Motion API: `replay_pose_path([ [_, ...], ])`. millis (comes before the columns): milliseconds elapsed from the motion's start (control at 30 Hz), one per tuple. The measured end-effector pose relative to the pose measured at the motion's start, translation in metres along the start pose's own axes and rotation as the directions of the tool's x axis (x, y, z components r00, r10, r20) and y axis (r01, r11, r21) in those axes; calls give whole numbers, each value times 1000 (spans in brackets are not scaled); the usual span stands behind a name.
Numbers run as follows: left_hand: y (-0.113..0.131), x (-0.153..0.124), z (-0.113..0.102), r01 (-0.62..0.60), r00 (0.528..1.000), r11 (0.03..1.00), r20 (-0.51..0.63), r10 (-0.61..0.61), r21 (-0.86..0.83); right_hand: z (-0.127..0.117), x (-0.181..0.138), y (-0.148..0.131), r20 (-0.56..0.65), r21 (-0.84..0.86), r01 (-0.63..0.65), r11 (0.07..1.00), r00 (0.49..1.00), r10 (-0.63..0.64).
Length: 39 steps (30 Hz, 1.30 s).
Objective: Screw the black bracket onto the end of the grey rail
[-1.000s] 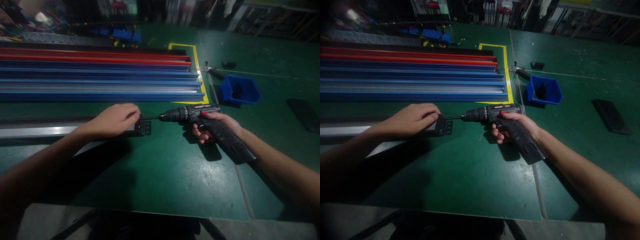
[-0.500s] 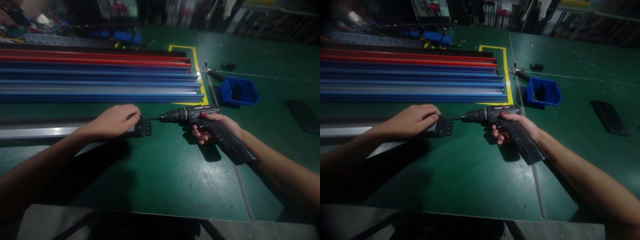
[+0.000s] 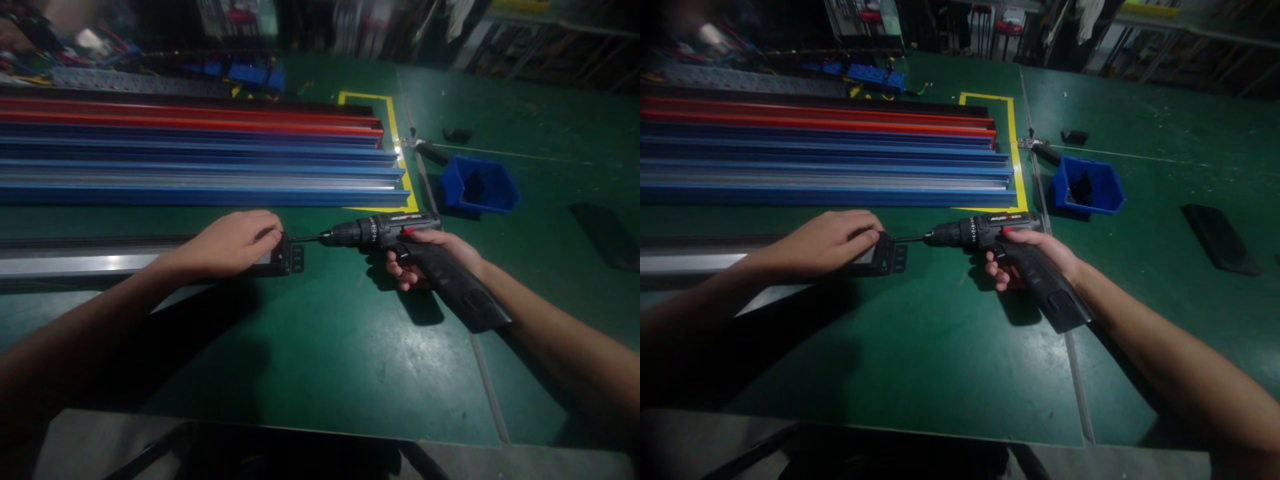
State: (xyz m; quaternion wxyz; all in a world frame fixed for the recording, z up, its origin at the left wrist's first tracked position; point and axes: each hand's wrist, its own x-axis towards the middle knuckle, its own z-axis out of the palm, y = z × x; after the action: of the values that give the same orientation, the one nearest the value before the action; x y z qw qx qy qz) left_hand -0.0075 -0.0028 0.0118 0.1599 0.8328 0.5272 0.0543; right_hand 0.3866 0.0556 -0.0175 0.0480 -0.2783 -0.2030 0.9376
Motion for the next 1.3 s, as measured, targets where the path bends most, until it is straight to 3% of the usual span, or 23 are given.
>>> replay_pose_path([
  [900, 1, 0, -1, -1, 1000, 1000, -6, 1, -3, -2, 0, 2, -35, -15, 14, 1000, 999, -14],
  [1300, 2, -1, -1, 11, 1000, 1000, -7, -11, -2, 0, 0, 1, 7, -5, 9, 1000, 1000, -9],
])
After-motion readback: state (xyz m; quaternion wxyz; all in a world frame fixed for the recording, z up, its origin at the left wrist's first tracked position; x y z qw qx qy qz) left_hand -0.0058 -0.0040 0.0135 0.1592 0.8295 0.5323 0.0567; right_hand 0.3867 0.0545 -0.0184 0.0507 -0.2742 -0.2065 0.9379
